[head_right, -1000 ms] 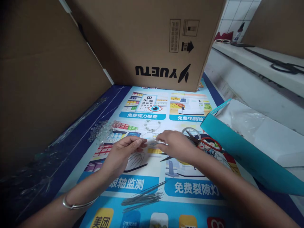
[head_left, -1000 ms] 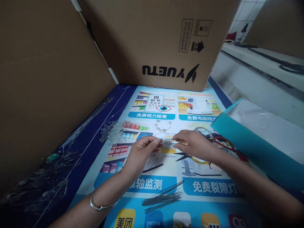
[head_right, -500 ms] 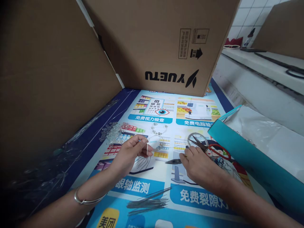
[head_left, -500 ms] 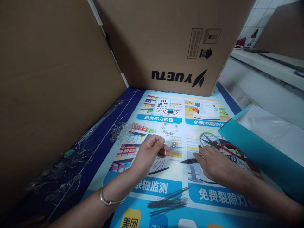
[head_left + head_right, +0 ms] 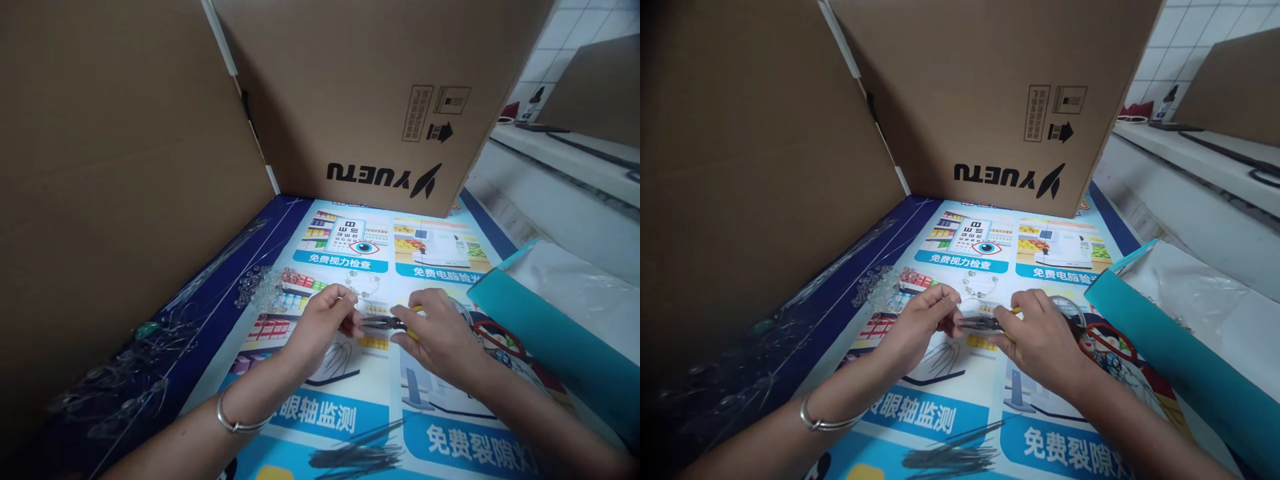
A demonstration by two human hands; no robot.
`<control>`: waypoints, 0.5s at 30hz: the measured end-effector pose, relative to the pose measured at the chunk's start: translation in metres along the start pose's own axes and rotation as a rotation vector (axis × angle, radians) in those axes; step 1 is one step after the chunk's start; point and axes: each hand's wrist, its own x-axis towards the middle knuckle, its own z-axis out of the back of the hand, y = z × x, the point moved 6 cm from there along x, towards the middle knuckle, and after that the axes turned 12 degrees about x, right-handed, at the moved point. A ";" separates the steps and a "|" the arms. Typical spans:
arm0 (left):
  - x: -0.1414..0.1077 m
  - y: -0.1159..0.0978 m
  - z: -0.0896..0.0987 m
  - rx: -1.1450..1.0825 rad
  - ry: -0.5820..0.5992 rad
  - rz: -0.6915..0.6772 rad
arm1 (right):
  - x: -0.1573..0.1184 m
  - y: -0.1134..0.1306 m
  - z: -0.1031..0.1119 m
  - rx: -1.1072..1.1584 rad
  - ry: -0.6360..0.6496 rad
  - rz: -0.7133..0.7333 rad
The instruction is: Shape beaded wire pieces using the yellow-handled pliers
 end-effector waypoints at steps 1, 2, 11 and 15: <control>0.000 0.002 0.001 -0.003 0.006 0.008 | -0.001 0.001 0.001 -0.050 -0.049 0.029; 0.000 0.005 0.002 -0.004 0.012 0.013 | -0.003 0.001 0.000 -0.101 -0.084 0.058; -0.002 0.008 -0.002 -0.021 0.033 0.099 | -0.024 0.011 -0.001 -0.339 -0.182 0.231; -0.004 0.008 -0.004 -0.016 0.035 0.106 | -0.023 0.017 0.002 -0.385 -0.219 0.297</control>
